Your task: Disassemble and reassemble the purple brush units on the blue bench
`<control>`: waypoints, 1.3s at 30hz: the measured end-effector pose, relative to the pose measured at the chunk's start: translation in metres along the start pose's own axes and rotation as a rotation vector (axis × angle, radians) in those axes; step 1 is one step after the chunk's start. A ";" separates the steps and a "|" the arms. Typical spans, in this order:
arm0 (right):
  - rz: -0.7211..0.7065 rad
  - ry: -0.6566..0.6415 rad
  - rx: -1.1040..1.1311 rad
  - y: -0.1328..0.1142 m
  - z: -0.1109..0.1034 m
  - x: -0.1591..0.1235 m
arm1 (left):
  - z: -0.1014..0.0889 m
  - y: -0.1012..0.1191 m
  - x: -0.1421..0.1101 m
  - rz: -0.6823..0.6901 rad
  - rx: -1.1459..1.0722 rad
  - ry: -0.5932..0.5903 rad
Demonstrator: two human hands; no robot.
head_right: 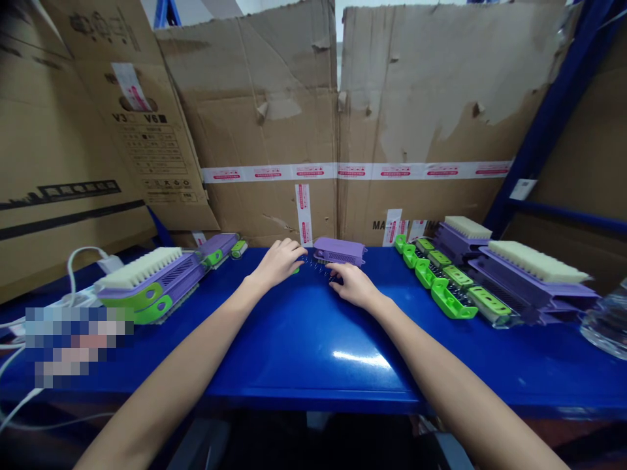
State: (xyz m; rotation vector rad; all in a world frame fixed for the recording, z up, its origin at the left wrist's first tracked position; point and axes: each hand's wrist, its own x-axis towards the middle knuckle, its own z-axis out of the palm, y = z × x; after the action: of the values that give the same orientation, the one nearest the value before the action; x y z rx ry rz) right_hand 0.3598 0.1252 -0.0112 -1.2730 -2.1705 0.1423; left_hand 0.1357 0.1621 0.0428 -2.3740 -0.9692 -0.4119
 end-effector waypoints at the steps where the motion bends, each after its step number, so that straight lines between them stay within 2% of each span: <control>1: -0.001 0.000 -0.002 0.000 0.000 0.000 | 0.000 0.000 0.000 0.003 0.005 0.009; 13: 0.001 0.000 -0.014 0.000 0.000 0.000 | 0.000 -0.001 -0.001 -0.038 0.005 0.017; 22: 0.015 -0.014 -0.016 0.001 0.000 -0.001 | 0.007 -0.005 -0.003 -0.064 0.003 0.001; 39: 0.015 -0.023 -0.006 0.001 0.000 -0.002 | 0.009 -0.022 -0.006 -0.238 -0.050 -0.036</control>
State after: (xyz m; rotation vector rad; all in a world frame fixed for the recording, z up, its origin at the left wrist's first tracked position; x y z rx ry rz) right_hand 0.3616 0.1245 -0.0122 -1.2968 -2.1824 0.1573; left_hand 0.1168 0.1774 0.0408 -2.3251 -1.2777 -0.4887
